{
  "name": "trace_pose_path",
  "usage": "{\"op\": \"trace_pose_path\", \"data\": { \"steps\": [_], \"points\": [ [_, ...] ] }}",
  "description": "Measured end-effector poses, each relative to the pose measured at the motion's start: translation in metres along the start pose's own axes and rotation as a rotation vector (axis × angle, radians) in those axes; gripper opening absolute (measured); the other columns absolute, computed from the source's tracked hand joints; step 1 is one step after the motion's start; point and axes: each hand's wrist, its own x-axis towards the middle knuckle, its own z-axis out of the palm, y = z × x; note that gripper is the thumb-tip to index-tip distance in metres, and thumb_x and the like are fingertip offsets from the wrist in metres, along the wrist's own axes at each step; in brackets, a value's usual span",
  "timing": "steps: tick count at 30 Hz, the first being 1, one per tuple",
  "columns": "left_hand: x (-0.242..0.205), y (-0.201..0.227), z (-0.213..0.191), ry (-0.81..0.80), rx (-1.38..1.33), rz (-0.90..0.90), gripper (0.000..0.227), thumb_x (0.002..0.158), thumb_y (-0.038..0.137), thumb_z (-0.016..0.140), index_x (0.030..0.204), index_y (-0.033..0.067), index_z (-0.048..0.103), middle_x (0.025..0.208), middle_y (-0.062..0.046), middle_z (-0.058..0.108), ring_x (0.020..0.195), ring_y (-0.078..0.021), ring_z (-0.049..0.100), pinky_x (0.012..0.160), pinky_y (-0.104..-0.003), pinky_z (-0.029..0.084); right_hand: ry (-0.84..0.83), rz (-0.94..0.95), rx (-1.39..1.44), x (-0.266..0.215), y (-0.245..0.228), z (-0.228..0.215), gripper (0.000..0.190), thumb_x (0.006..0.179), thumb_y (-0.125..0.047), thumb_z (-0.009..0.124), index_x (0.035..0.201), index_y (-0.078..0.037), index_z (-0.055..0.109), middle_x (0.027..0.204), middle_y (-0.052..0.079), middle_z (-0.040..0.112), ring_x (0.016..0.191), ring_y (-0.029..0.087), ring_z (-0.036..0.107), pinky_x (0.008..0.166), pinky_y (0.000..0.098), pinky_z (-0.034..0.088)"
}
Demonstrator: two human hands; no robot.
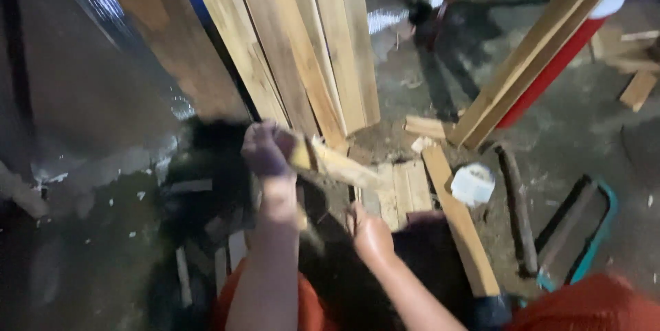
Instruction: Scraping a wooden plank with a curved billhook knife and sanding a small wooden block to smooth the surface.
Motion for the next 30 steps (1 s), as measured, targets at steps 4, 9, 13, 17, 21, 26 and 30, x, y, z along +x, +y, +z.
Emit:
{"op": "trace_pose_path", "data": {
  "steps": [4, 9, 13, 17, 21, 26, 30],
  "points": [
    [0.01, -0.028, -0.007, 0.041, -0.303, -0.075, 0.012, 0.089, 0.009, 0.061, 0.078, 0.0063, 0.065, 0.073, 0.0, 0.062, 0.066, -0.0104, 0.055, 0.07, -0.023, 0.047, 0.036, -0.012, 0.014, -0.013, -0.026, -0.018, 0.017, 0.095, -0.027, 0.06, 0.106, -0.014, 0.059, 0.072, 0.021, 0.07, 0.063, 0.047, 0.066, 0.058, 0.0564, 0.05],
    [-0.006, 0.008, 0.006, 0.006, -0.293, -0.079, 0.009, 0.093, 0.009, 0.058, 0.086, 0.0078, 0.063, 0.076, 0.0, 0.06, 0.067, -0.0101, 0.054, 0.069, -0.025, 0.049, 0.037, -0.001, 0.027, -0.001, -0.019, -0.016, 0.021, 0.092, -0.022, 0.061, 0.111, -0.013, 0.059, 0.072, 0.021, 0.069, 0.064, 0.047, 0.064, 0.061, 0.0569, 0.048],
    [0.009, -0.023, -0.004, 0.075, -0.284, -0.083, 0.013, 0.089, 0.007, 0.063, 0.076, 0.0088, 0.064, 0.073, 0.002, 0.062, 0.067, -0.0097, 0.054, 0.071, -0.023, 0.047, -0.12, 0.113, -0.032, -0.01, -0.027, -0.026, 0.022, 0.096, -0.032, 0.052, 0.114, -0.02, 0.058, 0.081, 0.019, 0.071, 0.075, 0.045, 0.066, 0.07, 0.0557, 0.049],
    [0.003, -0.011, 0.011, 0.135, -0.26, -0.117, 0.019, 0.081, 0.013, 0.069, 0.066, 0.0142, 0.057, 0.067, 0.002, 0.057, 0.064, -0.0097, 0.052, 0.065, -0.023, 0.043, -0.054, -0.001, -0.055, -0.009, -0.029, -0.022, 0.014, 0.097, -0.026, 0.056, 0.104, -0.014, 0.055, 0.072, 0.016, 0.071, 0.068, 0.04, 0.07, 0.066, 0.0527, 0.055],
    [0.004, 0.001, 0.011, 0.242, -0.061, -0.163, 0.019, 0.075, 0.028, 0.074, 0.064, 0.0209, 0.06, 0.068, 0.009, 0.053, 0.068, -0.0091, 0.05, 0.066, -0.024, 0.041, -0.157, 0.145, -0.113, -0.004, 0.013, -0.004, 0.024, 0.099, -0.037, 0.056, 0.101, -0.014, 0.065, 0.078, 0.015, 0.076, 0.086, 0.038, 0.077, 0.081, 0.0518, 0.061],
    [0.002, -0.017, 0.019, 0.074, -0.107, -0.119, 0.02, 0.077, 0.025, 0.074, 0.064, 0.0197, 0.06, 0.058, 0.004, 0.052, 0.058, -0.0081, 0.05, 0.057, -0.022, 0.043, -0.012, 0.194, 0.302, 0.007, -0.053, -0.071, 0.031, 0.099, -0.039, 0.06, 0.105, -0.012, 0.071, 0.087, 0.02, 0.077, 0.092, 0.042, 0.073, 0.078, 0.0551, 0.058],
    [-0.027, 0.003, 0.035, -0.243, -0.248, -0.055, 0.019, 0.073, 0.028, 0.073, 0.065, 0.0159, 0.061, 0.064, 0.007, 0.052, 0.062, -0.0081, 0.051, 0.058, -0.023, 0.042, 0.183, 0.144, 0.612, 0.018, -0.055, -0.101, 0.022, 0.093, -0.027, 0.074, 0.099, -0.005, 0.072, 0.089, 0.022, 0.077, 0.09, 0.036, 0.075, 0.08, 0.0529, 0.057]
  ]
}}
